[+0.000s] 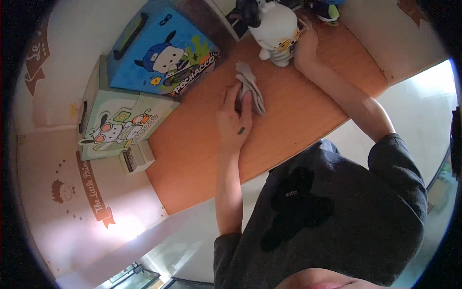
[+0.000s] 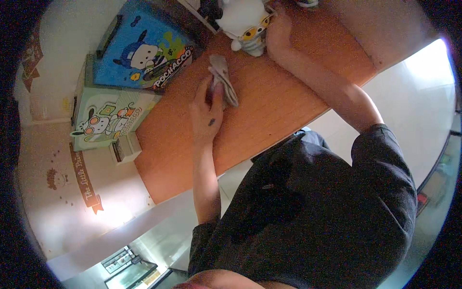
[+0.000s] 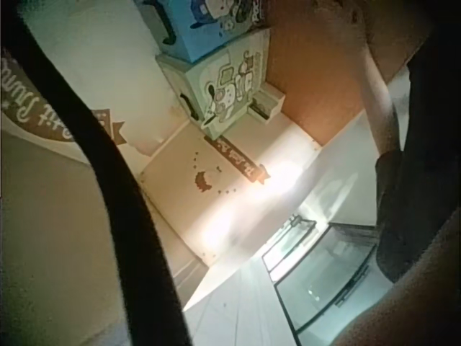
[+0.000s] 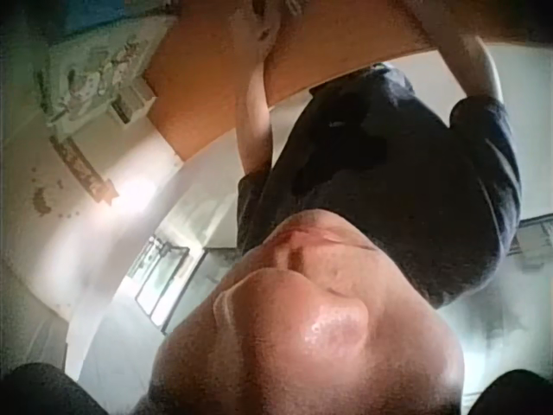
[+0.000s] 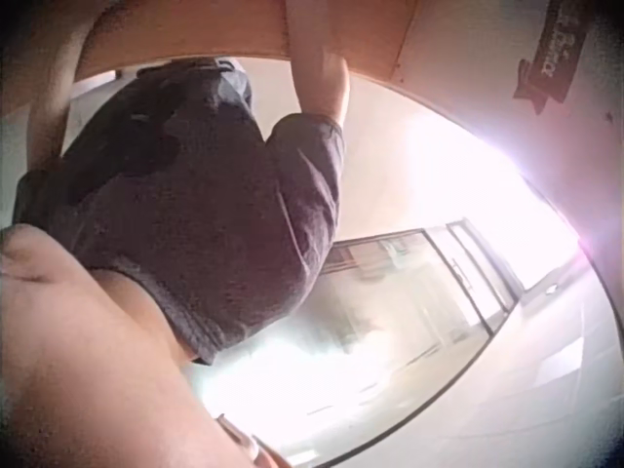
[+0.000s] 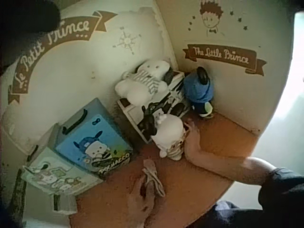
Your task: Wiping a small white robot and the desk surface with a white cloth.
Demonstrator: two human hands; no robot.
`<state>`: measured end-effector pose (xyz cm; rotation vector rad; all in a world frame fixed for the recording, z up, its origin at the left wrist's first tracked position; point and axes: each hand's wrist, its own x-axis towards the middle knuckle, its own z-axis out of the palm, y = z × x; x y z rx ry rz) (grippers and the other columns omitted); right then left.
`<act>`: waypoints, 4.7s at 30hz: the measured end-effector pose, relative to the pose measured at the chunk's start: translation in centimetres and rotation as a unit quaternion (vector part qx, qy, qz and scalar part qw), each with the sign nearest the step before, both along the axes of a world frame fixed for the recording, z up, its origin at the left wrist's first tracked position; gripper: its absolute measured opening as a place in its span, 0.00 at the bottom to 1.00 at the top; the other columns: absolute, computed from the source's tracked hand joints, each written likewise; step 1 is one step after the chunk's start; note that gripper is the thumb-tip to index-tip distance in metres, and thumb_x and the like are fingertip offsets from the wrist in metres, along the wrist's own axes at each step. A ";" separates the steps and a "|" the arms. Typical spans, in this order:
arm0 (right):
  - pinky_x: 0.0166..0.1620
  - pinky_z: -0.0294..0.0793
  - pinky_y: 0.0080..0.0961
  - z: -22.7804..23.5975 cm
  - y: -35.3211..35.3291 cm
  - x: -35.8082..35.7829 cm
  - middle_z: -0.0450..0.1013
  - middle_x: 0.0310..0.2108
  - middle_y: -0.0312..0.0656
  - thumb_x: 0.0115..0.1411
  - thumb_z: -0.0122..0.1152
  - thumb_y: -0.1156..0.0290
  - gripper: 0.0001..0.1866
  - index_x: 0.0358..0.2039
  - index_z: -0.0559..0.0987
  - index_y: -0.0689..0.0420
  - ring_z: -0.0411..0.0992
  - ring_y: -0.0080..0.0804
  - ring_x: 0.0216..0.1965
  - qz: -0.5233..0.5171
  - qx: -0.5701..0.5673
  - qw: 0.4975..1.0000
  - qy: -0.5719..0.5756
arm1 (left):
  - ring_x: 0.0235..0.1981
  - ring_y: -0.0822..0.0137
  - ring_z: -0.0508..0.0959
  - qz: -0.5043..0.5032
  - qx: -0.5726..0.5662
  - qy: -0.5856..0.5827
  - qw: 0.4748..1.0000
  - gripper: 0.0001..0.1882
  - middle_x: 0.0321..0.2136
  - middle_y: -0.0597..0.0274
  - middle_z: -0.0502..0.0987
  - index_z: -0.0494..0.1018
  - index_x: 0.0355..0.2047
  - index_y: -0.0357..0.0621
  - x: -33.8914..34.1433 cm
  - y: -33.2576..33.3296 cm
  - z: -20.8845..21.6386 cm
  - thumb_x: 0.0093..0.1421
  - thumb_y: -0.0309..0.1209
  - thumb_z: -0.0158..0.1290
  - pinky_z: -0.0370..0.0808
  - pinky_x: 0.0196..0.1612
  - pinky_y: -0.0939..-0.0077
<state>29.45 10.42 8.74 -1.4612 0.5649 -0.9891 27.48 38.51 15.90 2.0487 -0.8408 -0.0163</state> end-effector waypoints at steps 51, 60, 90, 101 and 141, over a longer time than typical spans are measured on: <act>0.39 0.67 0.22 5.8 16.7 -1.8 0.76 0.38 0.32 0.66 0.52 0.80 0.09 0.41 0.79 0.56 0.68 0.23 0.33 0.479 -0.204 0.852 0.053 | 0.45 0.43 0.73 0.532 0.195 -0.163 0.808 0.25 0.45 0.43 0.76 0.72 0.48 0.33 1.2 28.4 -2.7 0.68 0.47 0.55 0.69 0.52 0.53; 0.38 0.68 0.24 4.0 16.1 -0.7 0.76 0.39 0.33 0.67 0.52 0.79 0.10 0.44 0.80 0.54 0.69 0.25 0.32 0.543 -0.260 0.789 0.122 | 0.46 0.44 0.73 0.549 0.062 -0.133 0.823 0.21 0.44 0.43 0.76 0.71 0.50 0.34 0.1 28.3 -2.9 0.68 0.41 0.55 0.70 0.52 0.52; 0.24 0.72 0.26 8.9 52.5 7.3 0.82 0.28 0.32 0.66 0.61 0.55 0.15 0.52 0.84 0.37 0.75 0.33 0.21 0.289 -0.585 0.757 0.020 | 0.60 0.42 0.70 0.427 0.049 -0.141 0.892 0.22 0.56 0.46 0.75 0.71 0.57 0.36 -5.4 28.3 -3.4 0.63 0.30 0.51 0.66 0.63 0.49; 0.21 0.71 0.27 8.4 53.3 7.5 0.82 0.26 0.31 0.62 0.64 0.53 0.17 0.52 0.83 0.35 0.76 0.32 0.20 0.226 -0.598 0.769 0.004 | 0.60 0.40 0.68 0.378 0.097 -0.094 0.916 0.23 0.58 0.44 0.73 0.71 0.54 0.37 -5.6 28.5 -2.7 0.60 0.34 0.52 0.60 0.64 0.46; 0.50 0.74 0.44 8.7 54.4 5.2 0.69 0.57 0.48 0.58 0.65 0.62 0.28 0.59 0.70 0.52 0.71 0.45 0.53 0.293 -0.534 0.792 -0.030 | 0.49 0.35 0.69 0.344 0.112 -0.088 0.928 0.24 0.50 0.40 0.76 0.73 0.52 0.32 -5.8 28.9 -3.1 0.55 0.30 0.52 0.61 0.58 0.44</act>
